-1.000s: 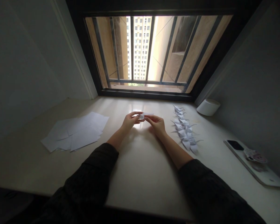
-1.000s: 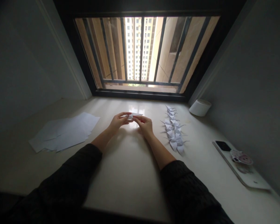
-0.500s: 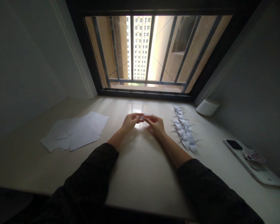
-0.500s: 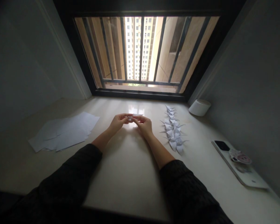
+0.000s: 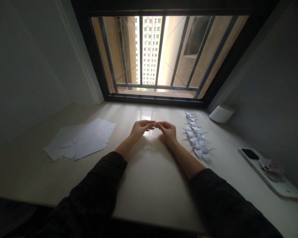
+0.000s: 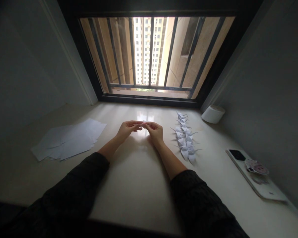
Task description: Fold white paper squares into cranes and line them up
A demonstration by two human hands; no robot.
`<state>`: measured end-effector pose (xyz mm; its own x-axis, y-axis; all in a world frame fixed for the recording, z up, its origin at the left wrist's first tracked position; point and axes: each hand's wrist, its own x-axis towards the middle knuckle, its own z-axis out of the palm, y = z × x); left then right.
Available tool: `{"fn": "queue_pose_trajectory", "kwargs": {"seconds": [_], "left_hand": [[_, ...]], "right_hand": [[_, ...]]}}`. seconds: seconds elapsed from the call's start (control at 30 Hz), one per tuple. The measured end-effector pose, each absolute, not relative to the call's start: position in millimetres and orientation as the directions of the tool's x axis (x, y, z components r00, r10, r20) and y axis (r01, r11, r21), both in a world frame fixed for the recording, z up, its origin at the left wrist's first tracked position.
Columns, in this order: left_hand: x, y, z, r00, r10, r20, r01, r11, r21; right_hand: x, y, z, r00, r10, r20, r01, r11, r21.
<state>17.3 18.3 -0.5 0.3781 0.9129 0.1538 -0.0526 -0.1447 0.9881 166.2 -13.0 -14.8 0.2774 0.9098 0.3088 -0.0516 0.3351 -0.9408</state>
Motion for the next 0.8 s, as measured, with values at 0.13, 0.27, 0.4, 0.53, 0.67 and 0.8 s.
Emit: {"fn": "queue_pose_trajectory", "kwargs": {"seconds": [0.13,0.27,0.4,0.53,0.67,0.8], "left_hand": [[16.8,19.3,-0.6,0.338,0.928,0.154,-0.026,-0.155,0.988],[18.3,19.8,-0.8,0.308,0.937,0.162,-0.056,-0.152,0.987],[22.1,18.9,-4.3,0.278,0.943,0.183,-0.095,-0.163,0.982],[23.7,16.4,-6.8,0.248,0.951,0.184,-0.096,-0.165,0.982],[22.3,16.3,-6.1,0.255,0.953,0.165,-0.105,-0.142,0.984],[21.7,18.6,-6.4,0.252,0.954,0.162,-0.127,-0.133,0.983]], "right_hand": [[166.6,-13.6,-13.0,0.286,0.917,0.279,-0.057,0.307,-0.95],[165.8,-12.5,-14.3,0.29,0.917,0.275,-0.108,0.317,-0.942],[164.6,-11.3,-15.8,0.324,0.903,0.282,-0.108,0.331,-0.937],[166.0,-10.5,-17.0,0.343,0.895,0.284,-0.052,0.32,-0.946],[167.7,-9.4,-18.4,0.347,0.892,0.291,-0.038,0.323,-0.946],[166.9,-9.2,-18.3,0.355,0.888,0.294,-0.018,0.32,-0.947]]}}
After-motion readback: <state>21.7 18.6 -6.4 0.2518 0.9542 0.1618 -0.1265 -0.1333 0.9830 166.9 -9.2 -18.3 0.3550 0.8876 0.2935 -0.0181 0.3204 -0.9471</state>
